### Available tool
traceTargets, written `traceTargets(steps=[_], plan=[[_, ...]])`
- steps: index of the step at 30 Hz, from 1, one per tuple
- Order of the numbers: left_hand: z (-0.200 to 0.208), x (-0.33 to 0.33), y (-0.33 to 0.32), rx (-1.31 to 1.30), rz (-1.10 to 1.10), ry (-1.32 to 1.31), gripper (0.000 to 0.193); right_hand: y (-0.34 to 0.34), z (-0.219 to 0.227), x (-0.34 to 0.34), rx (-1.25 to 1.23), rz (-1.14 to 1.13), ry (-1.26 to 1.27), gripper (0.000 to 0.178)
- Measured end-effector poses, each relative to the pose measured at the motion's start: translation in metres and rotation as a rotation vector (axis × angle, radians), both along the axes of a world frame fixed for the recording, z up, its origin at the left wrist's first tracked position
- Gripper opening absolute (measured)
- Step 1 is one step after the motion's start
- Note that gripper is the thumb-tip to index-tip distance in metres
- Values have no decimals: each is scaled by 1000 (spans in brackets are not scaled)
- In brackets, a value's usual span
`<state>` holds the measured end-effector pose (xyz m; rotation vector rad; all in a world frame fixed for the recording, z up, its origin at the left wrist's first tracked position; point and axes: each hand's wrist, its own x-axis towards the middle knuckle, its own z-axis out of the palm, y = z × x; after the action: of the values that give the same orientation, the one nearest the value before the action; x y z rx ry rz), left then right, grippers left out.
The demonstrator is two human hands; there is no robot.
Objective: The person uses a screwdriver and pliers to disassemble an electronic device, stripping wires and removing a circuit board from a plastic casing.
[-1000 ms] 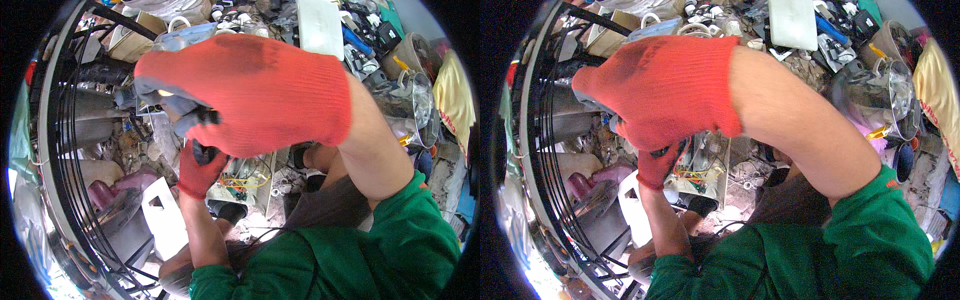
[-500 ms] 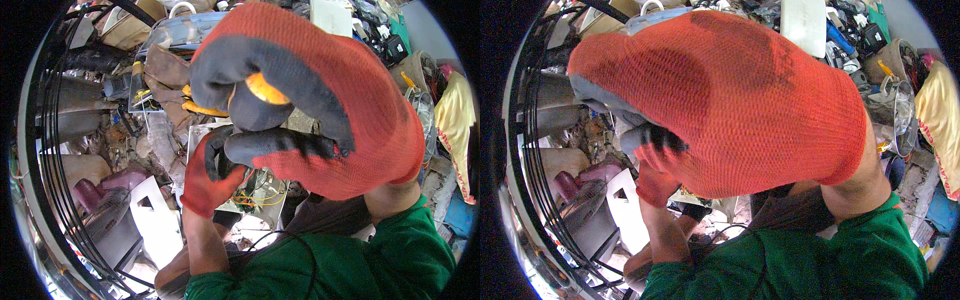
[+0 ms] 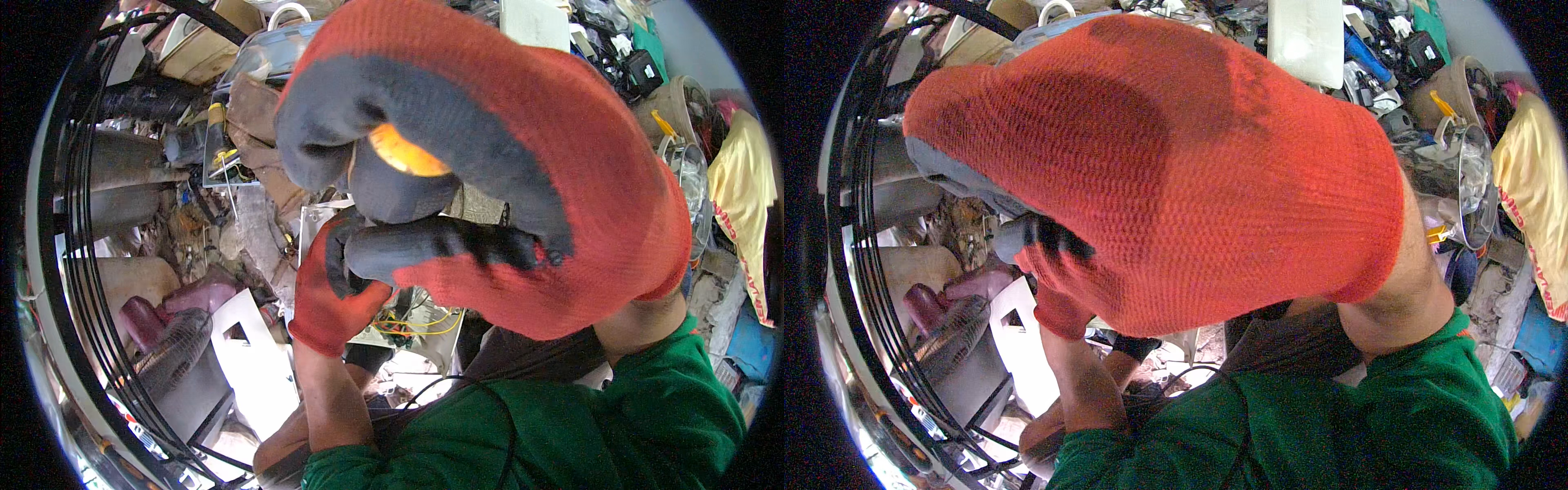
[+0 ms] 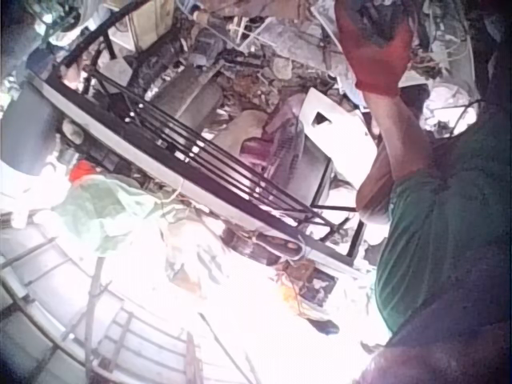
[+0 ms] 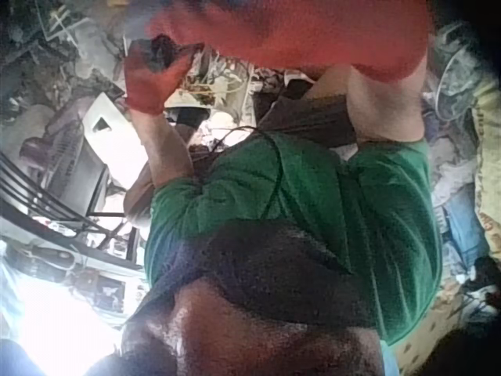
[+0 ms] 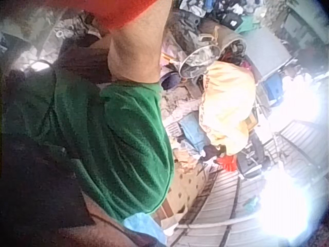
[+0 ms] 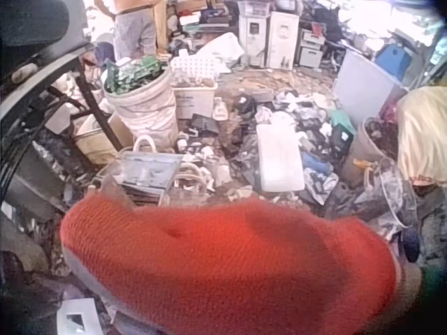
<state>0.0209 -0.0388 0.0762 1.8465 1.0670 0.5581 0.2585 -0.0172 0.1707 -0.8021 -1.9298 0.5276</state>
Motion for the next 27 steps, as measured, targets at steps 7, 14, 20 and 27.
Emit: traceTargets(steps=[7,14,20,27], plan=[[10,1,-1,-217,42,-120,61,1,-3,-15,-2,10,42,36],[-49,-23,-1,546,-103,305,59,-6,-6,-25,-29,-38,81,34],[-30,-11,-4,473,-60,266,56,-12,-1,-35,-40,-48,109,33],[-19,-11,-12,448,-20,241,52,-19,1,-53,-32,-37,172,32]])
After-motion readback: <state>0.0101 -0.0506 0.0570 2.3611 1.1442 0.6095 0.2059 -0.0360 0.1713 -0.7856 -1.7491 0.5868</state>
